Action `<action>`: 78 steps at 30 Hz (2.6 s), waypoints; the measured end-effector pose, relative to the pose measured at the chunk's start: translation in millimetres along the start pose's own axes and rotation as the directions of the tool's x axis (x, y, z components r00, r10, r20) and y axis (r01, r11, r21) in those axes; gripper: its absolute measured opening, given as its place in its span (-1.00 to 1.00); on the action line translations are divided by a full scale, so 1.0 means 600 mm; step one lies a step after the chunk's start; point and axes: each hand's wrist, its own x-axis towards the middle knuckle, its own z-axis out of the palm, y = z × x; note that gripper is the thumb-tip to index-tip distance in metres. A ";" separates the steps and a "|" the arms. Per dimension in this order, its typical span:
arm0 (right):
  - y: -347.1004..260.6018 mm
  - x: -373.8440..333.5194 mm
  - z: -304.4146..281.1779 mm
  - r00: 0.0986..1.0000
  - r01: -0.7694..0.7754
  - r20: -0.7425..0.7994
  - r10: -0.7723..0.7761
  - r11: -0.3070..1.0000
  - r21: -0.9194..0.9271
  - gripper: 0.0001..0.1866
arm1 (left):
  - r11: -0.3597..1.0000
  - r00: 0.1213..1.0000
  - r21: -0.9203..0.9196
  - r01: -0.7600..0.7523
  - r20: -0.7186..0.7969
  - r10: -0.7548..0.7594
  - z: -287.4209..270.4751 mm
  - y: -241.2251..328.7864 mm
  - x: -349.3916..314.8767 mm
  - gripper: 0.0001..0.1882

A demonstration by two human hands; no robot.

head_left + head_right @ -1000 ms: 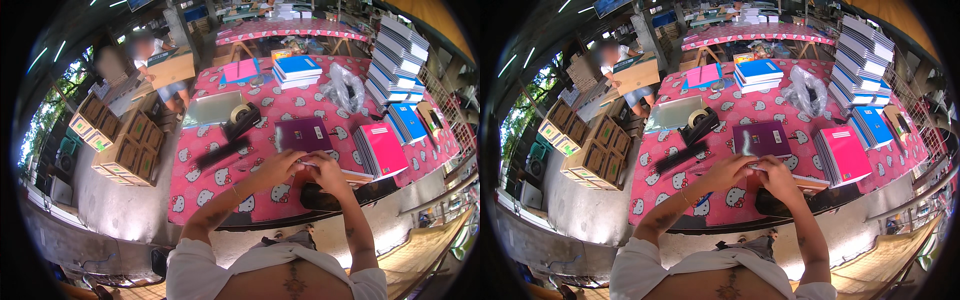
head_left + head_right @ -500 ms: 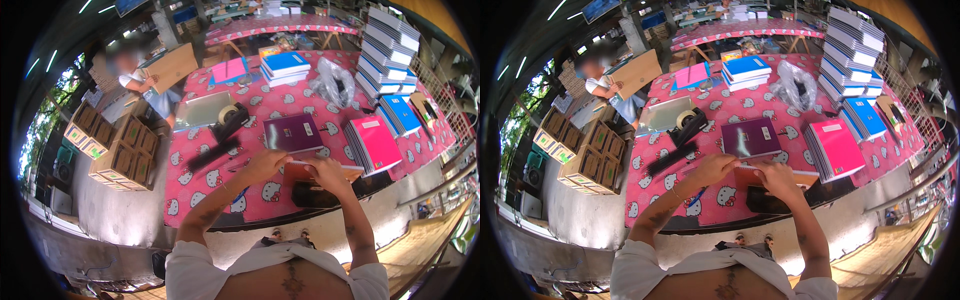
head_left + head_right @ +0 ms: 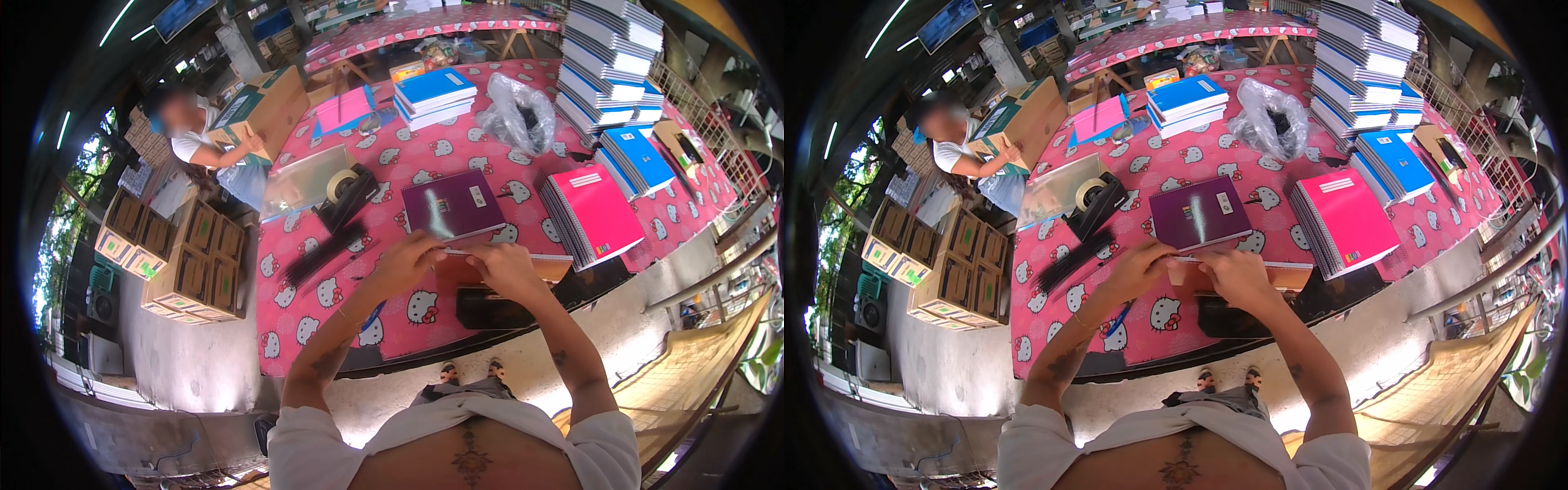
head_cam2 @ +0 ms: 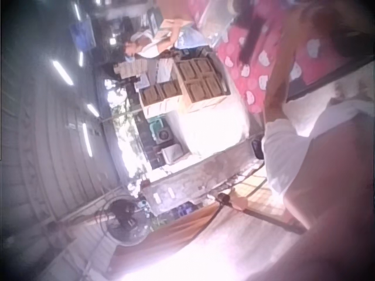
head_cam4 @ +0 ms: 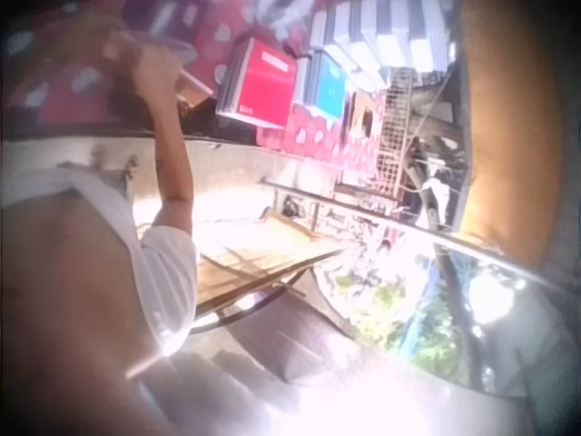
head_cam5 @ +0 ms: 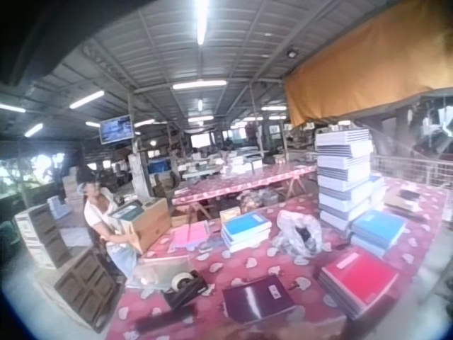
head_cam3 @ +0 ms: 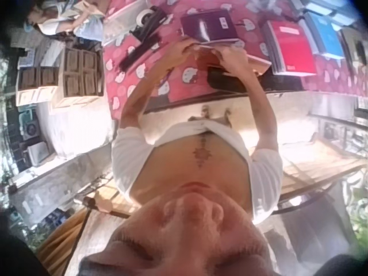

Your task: The person packages books by hand by picking up books of various colors from a table, placing them into a black pouch, and then moving the packaged items aside.

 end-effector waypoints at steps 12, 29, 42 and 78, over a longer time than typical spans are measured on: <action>-0.025 0.031 0.003 0.998 0.065 -0.013 -0.064 0.990 0.125 -0.70 | 0.948 0.978 -0.249 0.198 0.119 -0.173 -0.037 0.014 -0.010 -0.80; -0.017 0.039 0.023 0.993 0.082 0.060 -0.103 0.956 0.282 -0.78 | 0.992 0.990 -0.041 0.123 0.078 -0.120 -0.039 0.006 -0.018 -0.77; -0.007 -0.037 -0.042 0.987 -0.055 0.145 0.072 0.992 -0.117 -0.71 | 0.950 0.982 0.267 -0.164 -0.047 0.183 -0.011 0.025 -0.012 -0.72; 0.055 -0.079 -0.094 0.982 -0.042 -0.188 0.018 0.991 -0.127 -0.21 | 0.794 0.972 0.591 -0.145 0.233 0.003 0.119 0.105 -0.008 -0.27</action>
